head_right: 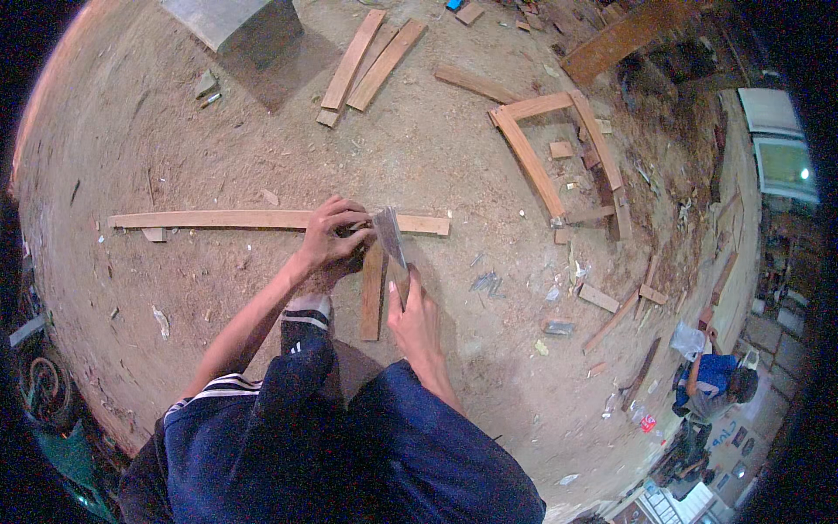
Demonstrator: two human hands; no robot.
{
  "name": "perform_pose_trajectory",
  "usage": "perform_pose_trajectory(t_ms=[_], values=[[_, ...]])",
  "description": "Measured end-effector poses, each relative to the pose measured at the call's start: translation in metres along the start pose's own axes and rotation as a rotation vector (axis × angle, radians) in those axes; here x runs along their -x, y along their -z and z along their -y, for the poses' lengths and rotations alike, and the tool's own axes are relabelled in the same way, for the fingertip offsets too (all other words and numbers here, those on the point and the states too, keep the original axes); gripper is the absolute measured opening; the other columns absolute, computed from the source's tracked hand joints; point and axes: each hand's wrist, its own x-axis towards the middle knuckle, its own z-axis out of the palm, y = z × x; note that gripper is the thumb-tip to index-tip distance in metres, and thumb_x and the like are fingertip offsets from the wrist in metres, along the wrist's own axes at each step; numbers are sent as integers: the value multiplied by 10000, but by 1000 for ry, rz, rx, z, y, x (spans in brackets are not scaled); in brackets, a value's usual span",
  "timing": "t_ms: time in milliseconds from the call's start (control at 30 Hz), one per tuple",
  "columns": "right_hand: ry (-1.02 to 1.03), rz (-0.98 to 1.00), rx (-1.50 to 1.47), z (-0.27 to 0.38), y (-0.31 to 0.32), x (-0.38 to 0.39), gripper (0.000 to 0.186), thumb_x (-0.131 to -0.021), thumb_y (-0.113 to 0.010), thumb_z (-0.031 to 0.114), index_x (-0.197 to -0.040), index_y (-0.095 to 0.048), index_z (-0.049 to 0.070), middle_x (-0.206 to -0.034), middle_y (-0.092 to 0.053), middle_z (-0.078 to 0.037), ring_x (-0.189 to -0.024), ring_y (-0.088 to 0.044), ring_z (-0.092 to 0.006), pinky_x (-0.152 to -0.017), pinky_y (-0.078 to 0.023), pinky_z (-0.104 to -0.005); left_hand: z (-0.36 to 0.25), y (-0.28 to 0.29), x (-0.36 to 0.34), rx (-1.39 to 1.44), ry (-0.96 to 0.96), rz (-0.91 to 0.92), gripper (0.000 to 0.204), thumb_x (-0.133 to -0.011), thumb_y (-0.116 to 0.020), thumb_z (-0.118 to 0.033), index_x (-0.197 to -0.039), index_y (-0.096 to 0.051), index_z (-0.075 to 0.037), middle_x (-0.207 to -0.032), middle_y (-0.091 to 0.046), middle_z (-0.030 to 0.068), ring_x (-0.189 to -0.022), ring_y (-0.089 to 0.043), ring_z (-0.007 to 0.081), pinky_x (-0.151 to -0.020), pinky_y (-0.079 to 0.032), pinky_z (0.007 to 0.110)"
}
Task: The person assembles a wooden frame on the ground by positioning wood strips and using an axe to hammer nails into the joints.
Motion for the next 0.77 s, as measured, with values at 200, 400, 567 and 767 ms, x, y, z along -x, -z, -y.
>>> perform_pose_trajectory(t_ms=[200, 400, 567, 767], values=[[27, 25, 42, -4, -2, -1, 489, -990, -589, 254, -1392, -463, 5, -913, -669, -348, -833, -669, -517, -670, -529, -559, 15, -4, 7, 22, -29, -15, 159, -728, -806, -53, -884, -774, -52, -928, -719, 63, -864, -659, 241, -758, -542, 357], [85, 30, 94, -3, -7, -8, 481, -994, -583, 260, -1388, -469, 8, -912, -671, -338, -806, -670, -505, -652, -536, -551, 18, -3, 7, 36, -41, 3, 163, -726, -793, -38, -887, -772, -48, -937, -716, 70, -862, -643, 250, -764, -533, 356], [87, 12, 121, 10, -2, -3, 448, -1000, -576, 242, -1370, -483, 7, -875, -674, -313, -735, -676, -477, -616, -538, -535, 18, -1, 9, 35, -54, 8, 161, -724, -789, -41, -884, -768, -38, -930, -711, 71, -859, -633, 251, -763, -528, 360], [147, -72, 34, 9, -21, 1, 471, -992, -594, 253, -1387, -481, 24, -951, -685, -301, -776, -681, -471, -655, -554, -517, 20, 7, 15, -5, -33, 59, 156, -733, -788, -65, -888, -770, -48, -934, -706, 75, -858, -629, 260, -765, -527, 364]])
